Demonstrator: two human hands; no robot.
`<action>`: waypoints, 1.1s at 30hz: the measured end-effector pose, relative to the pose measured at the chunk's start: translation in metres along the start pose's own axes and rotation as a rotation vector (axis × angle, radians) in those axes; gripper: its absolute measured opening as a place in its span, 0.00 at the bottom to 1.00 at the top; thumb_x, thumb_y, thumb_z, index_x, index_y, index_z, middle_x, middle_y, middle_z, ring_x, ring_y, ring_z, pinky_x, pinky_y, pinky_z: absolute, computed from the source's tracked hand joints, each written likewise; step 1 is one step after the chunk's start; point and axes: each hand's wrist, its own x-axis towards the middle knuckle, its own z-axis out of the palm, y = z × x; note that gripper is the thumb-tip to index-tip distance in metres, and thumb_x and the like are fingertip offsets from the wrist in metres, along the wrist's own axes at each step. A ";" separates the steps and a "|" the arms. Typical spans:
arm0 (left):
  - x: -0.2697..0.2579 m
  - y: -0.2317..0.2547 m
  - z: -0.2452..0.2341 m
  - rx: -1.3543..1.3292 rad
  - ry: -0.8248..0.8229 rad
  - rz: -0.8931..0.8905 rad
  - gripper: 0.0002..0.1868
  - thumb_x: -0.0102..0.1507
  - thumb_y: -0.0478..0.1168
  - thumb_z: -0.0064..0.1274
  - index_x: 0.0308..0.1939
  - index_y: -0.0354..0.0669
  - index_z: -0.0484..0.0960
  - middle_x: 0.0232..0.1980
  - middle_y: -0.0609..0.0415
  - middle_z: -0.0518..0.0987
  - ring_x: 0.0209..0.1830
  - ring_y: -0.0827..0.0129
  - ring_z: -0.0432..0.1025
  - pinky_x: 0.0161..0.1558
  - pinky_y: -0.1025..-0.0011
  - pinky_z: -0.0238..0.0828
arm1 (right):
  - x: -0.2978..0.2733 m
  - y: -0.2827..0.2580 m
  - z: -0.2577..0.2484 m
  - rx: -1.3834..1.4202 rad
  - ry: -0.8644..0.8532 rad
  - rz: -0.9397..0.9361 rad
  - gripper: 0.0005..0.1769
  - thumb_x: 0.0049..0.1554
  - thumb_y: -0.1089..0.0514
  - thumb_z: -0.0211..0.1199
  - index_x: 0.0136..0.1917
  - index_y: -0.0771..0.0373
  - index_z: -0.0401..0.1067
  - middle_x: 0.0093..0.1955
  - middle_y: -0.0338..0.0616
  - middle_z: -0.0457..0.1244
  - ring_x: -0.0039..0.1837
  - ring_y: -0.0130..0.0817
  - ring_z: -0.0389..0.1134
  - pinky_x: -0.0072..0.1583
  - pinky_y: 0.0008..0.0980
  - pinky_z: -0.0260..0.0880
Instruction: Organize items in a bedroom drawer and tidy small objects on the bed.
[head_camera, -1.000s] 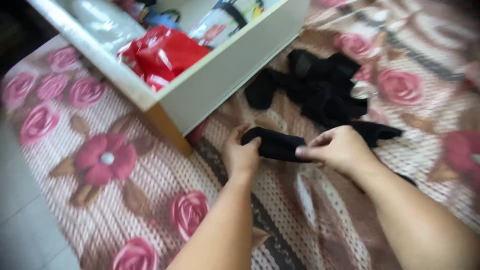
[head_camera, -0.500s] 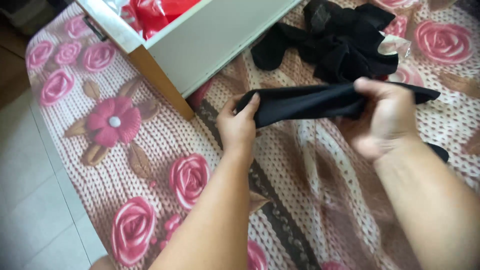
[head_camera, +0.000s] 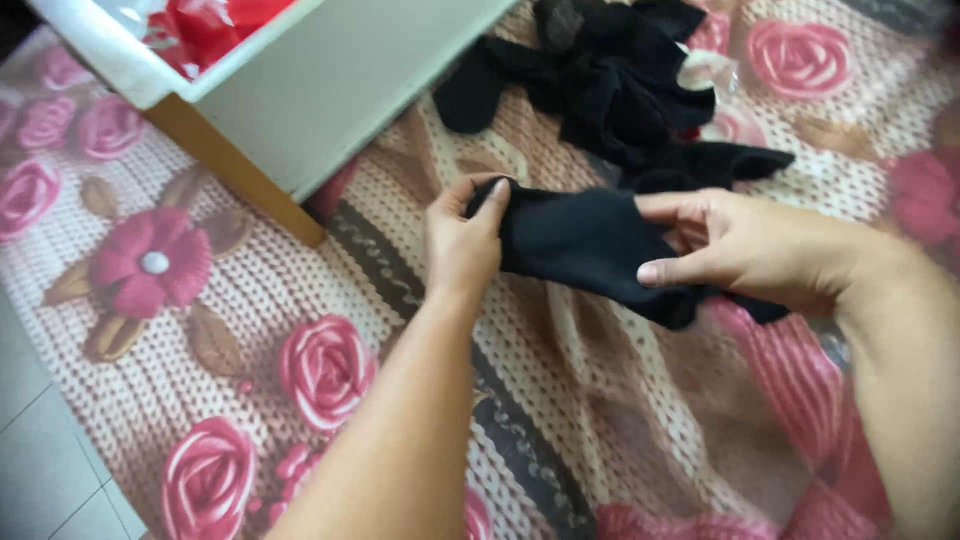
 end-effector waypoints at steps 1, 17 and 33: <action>-0.004 -0.002 0.001 0.001 -0.011 -0.010 0.11 0.64 0.43 0.59 0.45 0.41 0.87 0.39 0.56 0.85 0.40 0.73 0.77 0.45 0.75 0.73 | 0.001 0.007 0.001 0.008 0.007 0.010 0.37 0.52 0.64 0.72 0.75 0.60 0.70 0.64 0.39 0.71 0.60 0.26 0.72 0.58 0.30 0.72; -0.050 0.030 0.024 0.848 0.187 0.265 0.26 0.56 0.43 0.65 0.56 0.44 0.77 0.64 0.39 0.73 0.68 0.44 0.64 0.66 0.50 0.59 | -0.017 0.033 0.010 -0.588 0.964 -0.095 0.12 0.53 0.52 0.70 0.50 0.57 0.83 0.47 0.47 0.74 0.48 0.34 0.74 0.56 0.37 0.74; -0.056 -0.015 0.067 0.303 -0.005 0.528 0.32 0.71 0.62 0.54 0.70 0.45 0.71 0.77 0.35 0.65 0.83 0.49 0.61 0.80 0.49 0.62 | -0.010 0.089 -0.048 -0.688 0.862 0.500 0.31 0.43 0.55 0.83 0.57 0.70 0.78 0.47 0.63 0.72 0.47 0.52 0.76 0.54 0.49 0.76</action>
